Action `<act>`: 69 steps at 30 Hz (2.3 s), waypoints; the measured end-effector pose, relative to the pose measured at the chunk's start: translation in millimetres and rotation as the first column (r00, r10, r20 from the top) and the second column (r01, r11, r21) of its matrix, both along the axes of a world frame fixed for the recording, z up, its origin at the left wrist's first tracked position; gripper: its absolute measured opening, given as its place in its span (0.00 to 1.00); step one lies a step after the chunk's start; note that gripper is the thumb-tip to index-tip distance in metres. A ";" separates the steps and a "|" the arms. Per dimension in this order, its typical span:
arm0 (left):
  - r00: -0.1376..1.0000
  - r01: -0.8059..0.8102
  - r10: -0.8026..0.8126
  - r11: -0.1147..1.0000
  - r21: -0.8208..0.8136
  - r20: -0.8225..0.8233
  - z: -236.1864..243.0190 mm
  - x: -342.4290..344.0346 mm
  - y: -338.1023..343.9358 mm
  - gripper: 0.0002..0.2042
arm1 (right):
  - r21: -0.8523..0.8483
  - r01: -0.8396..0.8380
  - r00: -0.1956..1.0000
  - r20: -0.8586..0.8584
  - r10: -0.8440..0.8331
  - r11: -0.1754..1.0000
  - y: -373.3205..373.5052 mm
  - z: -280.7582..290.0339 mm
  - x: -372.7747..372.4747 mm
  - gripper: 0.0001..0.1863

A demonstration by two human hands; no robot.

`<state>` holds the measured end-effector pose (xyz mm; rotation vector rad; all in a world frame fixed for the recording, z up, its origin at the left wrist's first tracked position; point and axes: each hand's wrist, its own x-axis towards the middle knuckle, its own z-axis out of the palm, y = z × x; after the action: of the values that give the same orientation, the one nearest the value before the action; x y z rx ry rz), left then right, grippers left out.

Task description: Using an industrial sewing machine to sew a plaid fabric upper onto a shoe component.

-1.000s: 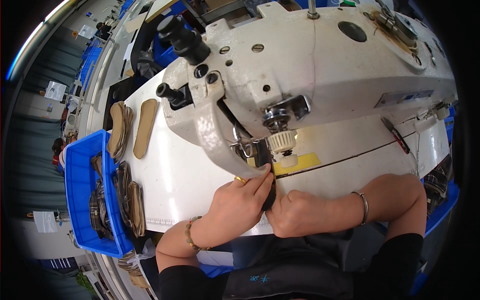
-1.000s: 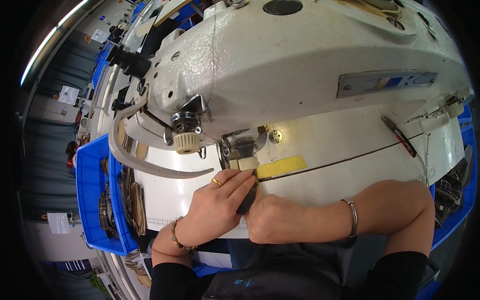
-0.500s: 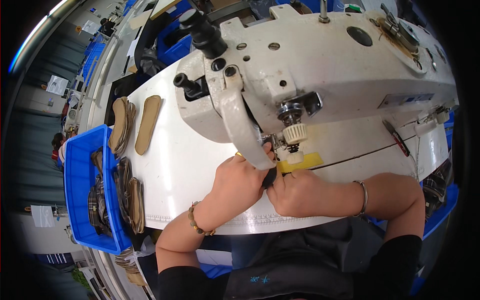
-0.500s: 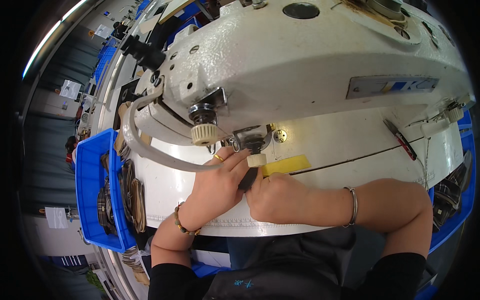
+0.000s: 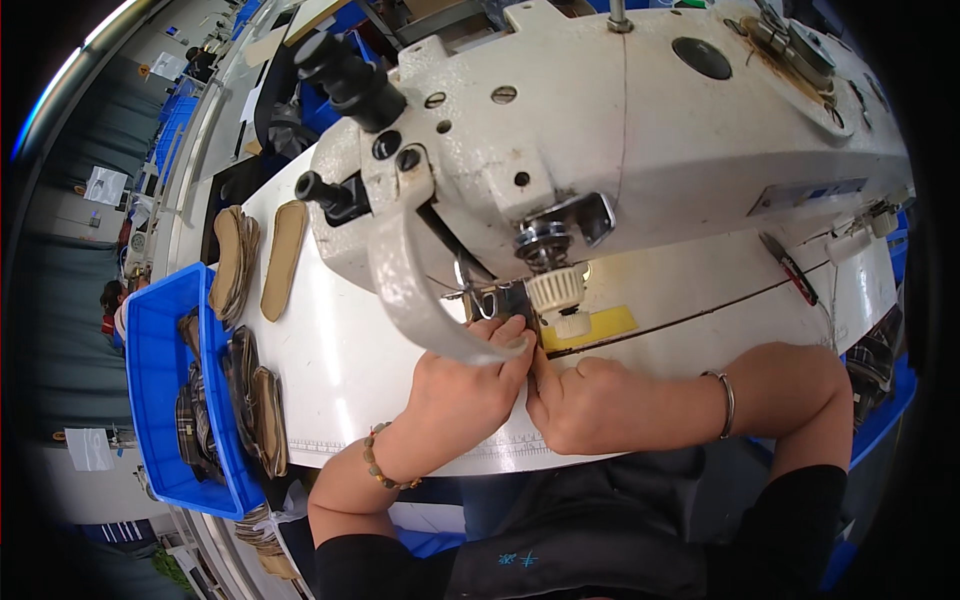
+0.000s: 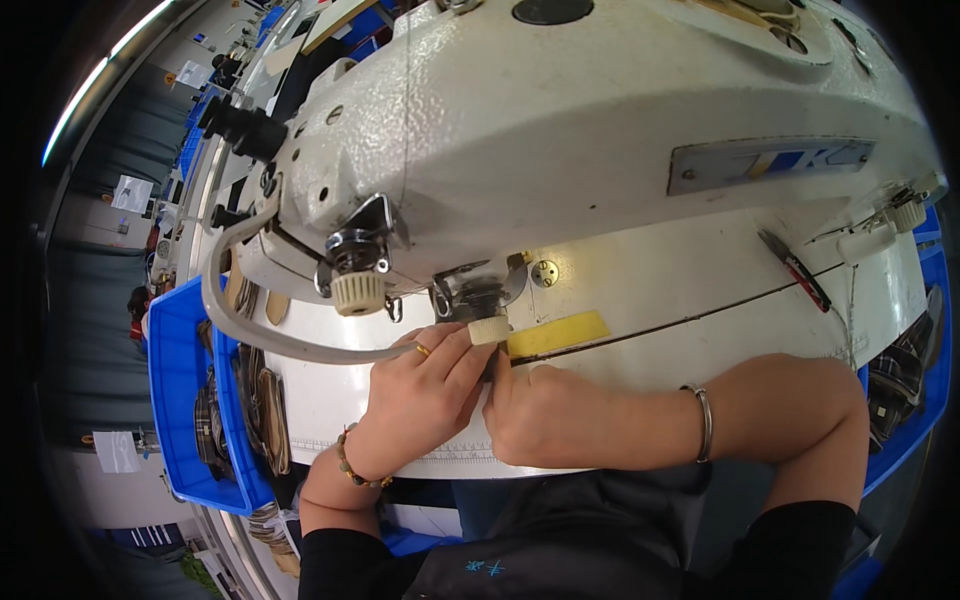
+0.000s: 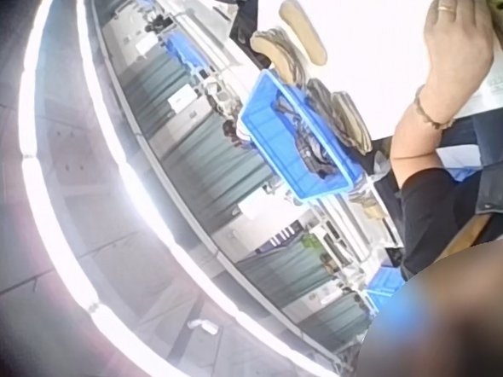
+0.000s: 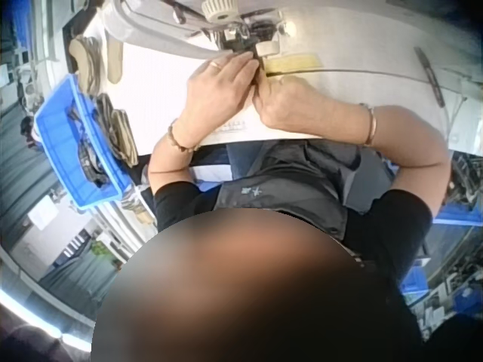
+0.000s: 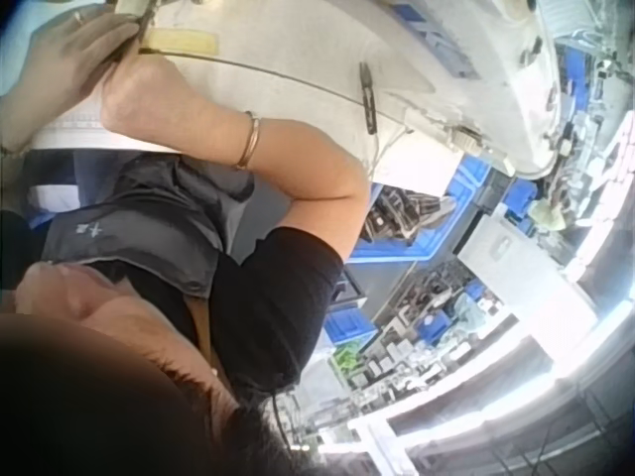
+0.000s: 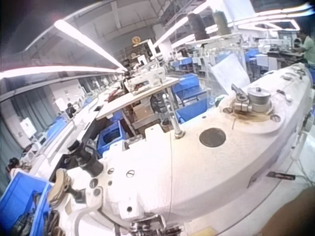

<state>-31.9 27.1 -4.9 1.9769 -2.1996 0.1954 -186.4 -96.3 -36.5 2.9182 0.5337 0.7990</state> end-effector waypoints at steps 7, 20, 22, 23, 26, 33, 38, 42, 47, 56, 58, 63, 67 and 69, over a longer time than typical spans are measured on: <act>1.000 0.022 -0.022 0.999 -0.024 -0.006 1.0 -3.8 -3.5 0.18 | 0.006 0.003 0.999 -0.032 -0.003 1.000 3.4 2.8 -1.0 0.12; 0.993 -0.105 0.106 0.994 0.008 -0.049 -1.9 -11.8 -3.4 0.17 | -0.023 0.009 1.000 -0.018 -0.009 1.000 3.1 -0.2 -0.8 0.13; 0.993 -0.057 0.065 0.996 0.072 -0.102 0.2 -8.2 -7.2 0.18 | 0.001 0.011 1.000 0.013 -0.011 1.000 3.8 0.8 -0.8 0.11; 0.987 -0.005 0.026 0.991 0.133 -0.157 1.3 -6.2 -8.4 0.18 | 0.000 0.012 1.000 0.013 -0.012 1.000 3.7 1.2 -1.3 0.11; 0.982 0.124 -0.098 0.979 0.160 -0.160 6.4 -1.0 -5.6 0.20 | 0.014 -0.009 0.998 -0.068 0.010 1.000 3.7 1.3 -2.5 0.09; 0.927 0.256 -0.214 0.961 0.104 -0.307 4.3 1.5 -4.1 0.24 | -0.044 -0.043 0.999 -0.034 0.042 0.998 5.2 0.8 -4.6 0.09; 0.986 -0.004 0.004 1.000 0.003 -0.169 15.0 0.0 -1.3 0.22 | -0.065 -0.015 1.000 -0.005 0.015 0.998 2.6 3.1 -4.1 0.13; 0.986 0.023 -0.012 0.998 0.066 -0.164 14.3 1.9 -2.2 0.19 | -0.057 -0.011 1.000 -0.026 0.010 0.998 3.8 0.0 -3.7 0.13; 0.991 0.069 -0.061 0.995 0.069 -0.123 12.9 4.6 -3.8 0.18 | -0.035 -0.013 1.000 -0.021 0.012 0.999 4.4 1.0 -3.3 0.13; 0.989 0.030 -0.015 0.995 0.099 -0.146 7.8 0.4 -2.0 0.19 | -0.035 -0.006 1.000 -0.020 0.005 0.999 6.2 -0.3 -2.8 0.13; 0.987 0.040 -0.029 0.997 0.067 -0.158 4.7 1.2 -4.1 0.19 | 0.010 -0.003 0.999 -0.041 0.004 1.000 6.9 -2.3 -2.4 0.13; 0.991 0.042 -0.040 0.999 0.016 -0.126 -0.1 13.1 -12.6 0.18 | 0.039 0.035 0.999 0.014 -0.036 0.999 -1.1 -9.5 8.4 0.11; 0.987 -0.027 0.029 1.000 0.009 -0.156 -1.0 19.7 -17.1 0.17 | 0.151 0.081 0.995 -0.067 -0.071 0.985 -4.6 -11.1 14.9 0.09; 0.983 -0.034 0.035 0.999 0.006 -0.182 -3.7 24.5 -19.5 0.18 | 0.165 0.077 0.996 -0.050 -0.069 0.983 -7.2 -9.6 16.6 0.08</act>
<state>-7.4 7.6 -8.6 1.9503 -2.0538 0.0147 -169.8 -103.5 -46.1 3.0937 0.3776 0.8085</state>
